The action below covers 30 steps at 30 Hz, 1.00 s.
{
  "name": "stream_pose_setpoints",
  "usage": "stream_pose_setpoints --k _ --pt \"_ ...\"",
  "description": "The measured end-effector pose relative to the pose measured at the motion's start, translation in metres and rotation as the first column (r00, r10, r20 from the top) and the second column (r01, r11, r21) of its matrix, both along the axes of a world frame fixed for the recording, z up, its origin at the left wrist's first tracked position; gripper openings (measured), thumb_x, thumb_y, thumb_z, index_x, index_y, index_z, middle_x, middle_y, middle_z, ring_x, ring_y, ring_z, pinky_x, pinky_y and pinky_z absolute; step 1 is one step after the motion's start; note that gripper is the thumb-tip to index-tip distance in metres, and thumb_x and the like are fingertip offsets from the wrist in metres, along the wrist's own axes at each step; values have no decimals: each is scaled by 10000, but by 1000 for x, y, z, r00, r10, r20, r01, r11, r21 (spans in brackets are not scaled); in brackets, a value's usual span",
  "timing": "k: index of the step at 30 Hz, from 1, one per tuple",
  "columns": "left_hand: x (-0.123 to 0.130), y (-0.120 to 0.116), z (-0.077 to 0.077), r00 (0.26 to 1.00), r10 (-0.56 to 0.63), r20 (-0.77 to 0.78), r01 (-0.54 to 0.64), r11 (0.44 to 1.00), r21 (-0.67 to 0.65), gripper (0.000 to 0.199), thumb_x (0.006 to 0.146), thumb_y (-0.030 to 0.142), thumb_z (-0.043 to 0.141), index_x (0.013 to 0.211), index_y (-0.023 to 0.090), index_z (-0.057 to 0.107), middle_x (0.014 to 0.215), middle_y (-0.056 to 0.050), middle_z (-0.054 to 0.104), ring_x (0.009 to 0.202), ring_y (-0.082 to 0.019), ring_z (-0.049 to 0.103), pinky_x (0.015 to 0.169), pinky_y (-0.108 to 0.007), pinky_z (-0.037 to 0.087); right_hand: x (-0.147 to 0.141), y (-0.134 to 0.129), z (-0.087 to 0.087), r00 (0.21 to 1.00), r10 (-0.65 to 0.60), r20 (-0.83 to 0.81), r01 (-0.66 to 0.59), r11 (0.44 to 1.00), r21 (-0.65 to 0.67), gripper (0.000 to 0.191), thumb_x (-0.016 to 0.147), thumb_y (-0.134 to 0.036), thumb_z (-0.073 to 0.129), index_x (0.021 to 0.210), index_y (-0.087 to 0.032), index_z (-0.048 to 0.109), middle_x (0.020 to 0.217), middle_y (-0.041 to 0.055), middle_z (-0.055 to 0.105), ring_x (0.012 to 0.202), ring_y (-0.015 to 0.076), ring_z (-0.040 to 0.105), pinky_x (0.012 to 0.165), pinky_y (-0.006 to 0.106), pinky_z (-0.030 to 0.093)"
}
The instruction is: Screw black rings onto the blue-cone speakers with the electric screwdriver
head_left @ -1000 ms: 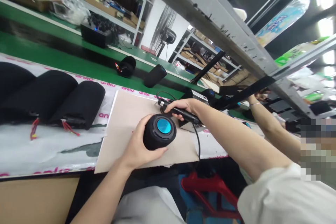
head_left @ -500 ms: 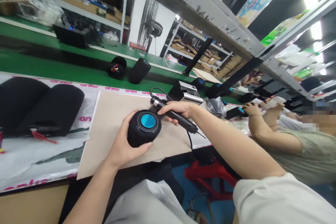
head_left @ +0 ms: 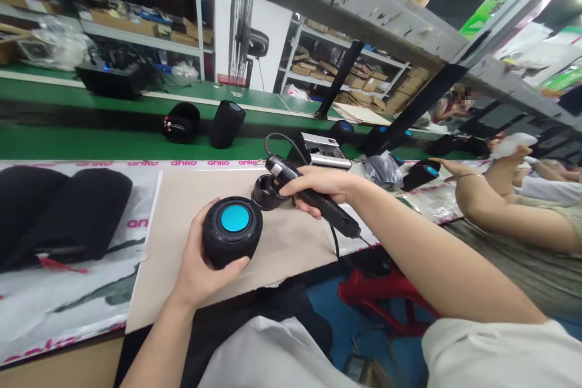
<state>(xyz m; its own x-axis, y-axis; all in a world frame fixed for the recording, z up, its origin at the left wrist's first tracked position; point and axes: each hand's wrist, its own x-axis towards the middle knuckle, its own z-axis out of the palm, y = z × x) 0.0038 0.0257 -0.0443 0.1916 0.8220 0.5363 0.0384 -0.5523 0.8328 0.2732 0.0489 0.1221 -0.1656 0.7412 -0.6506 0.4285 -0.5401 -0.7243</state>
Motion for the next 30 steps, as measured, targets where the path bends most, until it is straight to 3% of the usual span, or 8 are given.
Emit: stream_pose_setpoints --k 3,6,9,12,15,20,24,30 --pt "0 -1 -2 1000 14 2 -14 1000 5 942 730 324 899 1557 214 461 1549 -183 564 1424 -412 590 1187 -555 509 9 -19 -5 993 -118 -8 118 979 168 345 819 -334 724 1077 -199 540 586 -15 627 418 154 541 404 264 502" --pt "-2 -1 -4 1000 27 -3 -27 999 23 953 719 323 906 1559 215 469 1544 -188 567 1414 -420 597 1173 -568 519 9 -41 -26 954 -297 40 263 896 359 345 849 -322 691 1126 -230 507 635 -47 627 415 133 554 397 222 455" --pt "-3 -1 -4 999 32 -7 -32 999 30 956 712 320 910 1559 218 479 1533 -183 581 1399 -417 610 1155 -560 537 -1 -58 -53 910 -399 112 319 848 424 363 842 -310 708 1129 -227 502 697 -28 673 429 146 604 399 226 457" --pt "-4 0 -5 999 33 0 -33 999 26 957 703 333 918 1553 214 495 1525 -182 591 1385 -415 622 1142 -545 550 -15 -63 -74 876 -450 174 333 824 458 479 887 -353 665 1300 -239 452 802 -13 717 470 164 657 477 269 551" --pt "-4 1 -6 999 43 2 -43 999 27 954 700 355 921 1545 201 508 1510 -191 601 1370 -420 634 1134 -547 555 -24 -62 -81 830 -477 290 283 808 517 589 911 -384 658 1439 -264 428 990 40 763 592 201 731 618 324 613" --pt "-4 0 -7 1000 9 10 -9 999 51 950 721 398 910 1551 189 497 1488 -203 618 1345 -420 659 1103 -532 580 -22 -63 -84 728 -463 506 116 810 574 684 930 -275 657 1577 -246 437 1309 145 729 1200 344 723 1021 434 568" --pt "-4 0 -5 1000 -4 4 4 998 61 946 739 444 894 1556 199 484 1490 -198 616 1348 -408 657 1101 -523 580 -15 -60 -89 685 -376 623 -41 835 549 658 926 -175 612 1572 -231 501 1397 167 697 1274 382 687 1081 486 540" --pt "-9 -3 11 998 27 -53 -27 1000 10 1046 703 514 921 1586 245 428 1545 -193 557 1408 -432 597 1156 -585 525 -11 -61 -88 630 -326 705 -184 820 543 601 928 -134 579 1524 -212 566 1440 127 682 1276 348 695 1084 422 551"
